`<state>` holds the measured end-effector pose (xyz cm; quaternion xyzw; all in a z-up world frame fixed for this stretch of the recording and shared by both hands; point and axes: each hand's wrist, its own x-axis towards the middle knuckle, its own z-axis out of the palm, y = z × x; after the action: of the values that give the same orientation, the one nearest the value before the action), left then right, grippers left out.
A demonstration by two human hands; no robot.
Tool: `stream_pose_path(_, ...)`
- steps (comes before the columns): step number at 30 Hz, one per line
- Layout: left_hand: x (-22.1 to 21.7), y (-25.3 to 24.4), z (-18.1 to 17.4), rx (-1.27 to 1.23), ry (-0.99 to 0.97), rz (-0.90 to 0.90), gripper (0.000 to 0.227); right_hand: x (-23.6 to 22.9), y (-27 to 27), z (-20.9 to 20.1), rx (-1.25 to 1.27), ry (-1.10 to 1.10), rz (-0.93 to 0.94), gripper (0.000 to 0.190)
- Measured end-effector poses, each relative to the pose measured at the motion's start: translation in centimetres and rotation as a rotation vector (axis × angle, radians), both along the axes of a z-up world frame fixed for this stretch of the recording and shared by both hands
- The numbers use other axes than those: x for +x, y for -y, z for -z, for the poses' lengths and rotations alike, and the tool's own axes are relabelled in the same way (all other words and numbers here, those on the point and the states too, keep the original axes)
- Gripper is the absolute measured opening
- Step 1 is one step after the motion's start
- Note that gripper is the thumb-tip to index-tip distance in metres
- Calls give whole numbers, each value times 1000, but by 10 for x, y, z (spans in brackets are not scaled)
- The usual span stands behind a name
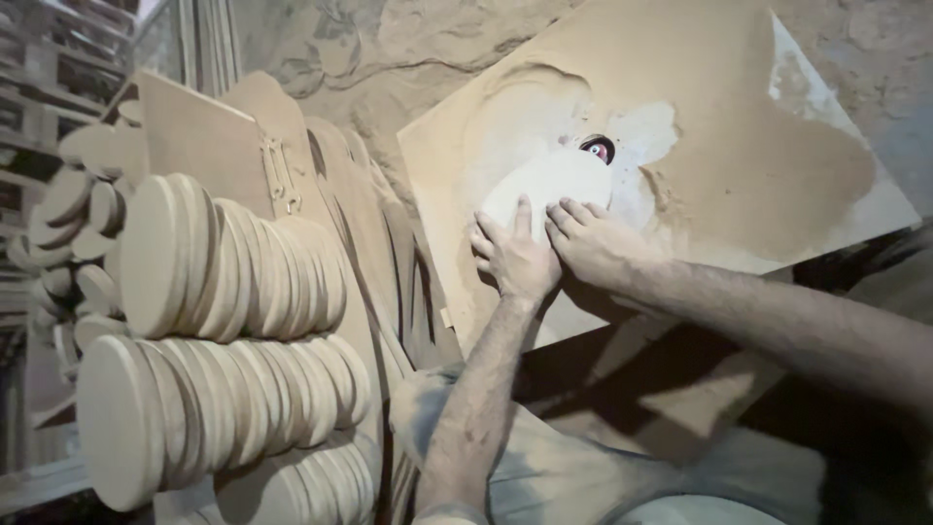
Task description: The person sits on the floor and repeatedly sands the edges of small wooden discs using a handheld sanding tool. They pick up each disc from a stack, sand it, and place it back on the stack.
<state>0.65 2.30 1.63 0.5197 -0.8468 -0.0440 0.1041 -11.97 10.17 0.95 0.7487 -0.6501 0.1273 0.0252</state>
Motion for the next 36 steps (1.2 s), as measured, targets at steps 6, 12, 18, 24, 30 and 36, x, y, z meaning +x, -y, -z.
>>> stream_pose_path(6, -14, 13, -2, 68, 31, -104, 57, -2, 18, 18, -47, 22, 51, 52)
stream_pose_path(12, -1, 28, -47, 218, 226, 82, 94, -9, 20, 13, -39, 44, 41, 53)
stream_pose_path(18, 7, 71, -72, 33, 137, 729, 107, -6, 15, 5, -1, 94, 63, 56)
stream_pose_path(24, -8, 50, -53, 36, 103, 601, 97, -6, 12, 3, 25, 93, 107, 52)
stream_pose_path(30, -6, 37, -17, -28, -13, 519, 93, -15, 7, 5, 20, 105, 91, 55)
stream_pose_path(36, -12, 44, 17, -161, -1, 397, 68, -16, 6, 2, 67, 119, 96, 53)
